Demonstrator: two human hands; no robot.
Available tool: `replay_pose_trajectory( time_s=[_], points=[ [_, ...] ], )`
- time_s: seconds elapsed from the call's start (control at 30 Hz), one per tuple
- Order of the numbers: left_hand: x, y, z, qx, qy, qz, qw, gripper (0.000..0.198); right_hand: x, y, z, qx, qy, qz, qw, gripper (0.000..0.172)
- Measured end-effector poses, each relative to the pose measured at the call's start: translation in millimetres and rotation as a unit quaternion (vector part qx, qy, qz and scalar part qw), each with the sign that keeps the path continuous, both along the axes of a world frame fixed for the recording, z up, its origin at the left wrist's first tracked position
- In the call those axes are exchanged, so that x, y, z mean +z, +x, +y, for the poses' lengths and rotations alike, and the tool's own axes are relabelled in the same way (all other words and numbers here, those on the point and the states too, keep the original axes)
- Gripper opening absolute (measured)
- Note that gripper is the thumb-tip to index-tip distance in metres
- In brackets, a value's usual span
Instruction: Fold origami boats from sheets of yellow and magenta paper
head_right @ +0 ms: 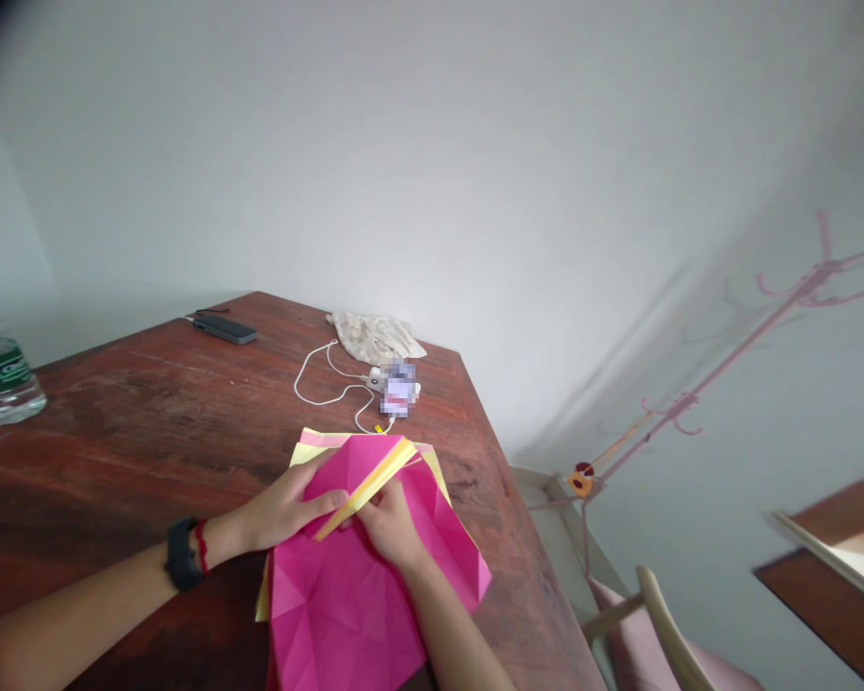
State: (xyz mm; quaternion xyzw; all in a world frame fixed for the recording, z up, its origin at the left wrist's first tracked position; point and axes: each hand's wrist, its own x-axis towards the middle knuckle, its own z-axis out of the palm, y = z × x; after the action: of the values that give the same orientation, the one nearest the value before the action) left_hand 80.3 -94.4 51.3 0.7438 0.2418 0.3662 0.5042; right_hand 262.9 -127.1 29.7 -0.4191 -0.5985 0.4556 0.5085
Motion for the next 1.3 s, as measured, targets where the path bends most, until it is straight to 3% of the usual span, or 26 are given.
replay_pose_trajectory(
  time_s=[0.2,0.4,0.8,1.17,1.3],
  points=[
    [-0.1,2.3,3.1,0.022,-0.035,-0.042,0.998,0.051,1.9,-0.8,2.7,-0.004,-0.044,0.051,0.998,0.044],
    [2.2,1.6,-0.9,0.023,-0.014,-0.016,0.999,0.052,0.2,0.4,2.3,-0.002,-0.045,0.034,0.998,0.040],
    [5.9,-1.4,-1.2,-0.016,0.005,0.009,1.000,0.057,7.0,-0.5,-1.4,0.013,-0.008,-0.016,1.000,0.035],
    [6.8,-1.1,-0.3,-0.037,-0.017,0.005,0.999,0.049,5.3,-2.0,-2.0,0.024,-0.010,-0.019,0.999,0.040],
    [2.9,-0.4,0.1,-0.080,-0.054,0.017,0.995,0.051,2.5,-1.4,-0.9,0.032,-0.014,-0.032,0.999,0.046]
  ],
)
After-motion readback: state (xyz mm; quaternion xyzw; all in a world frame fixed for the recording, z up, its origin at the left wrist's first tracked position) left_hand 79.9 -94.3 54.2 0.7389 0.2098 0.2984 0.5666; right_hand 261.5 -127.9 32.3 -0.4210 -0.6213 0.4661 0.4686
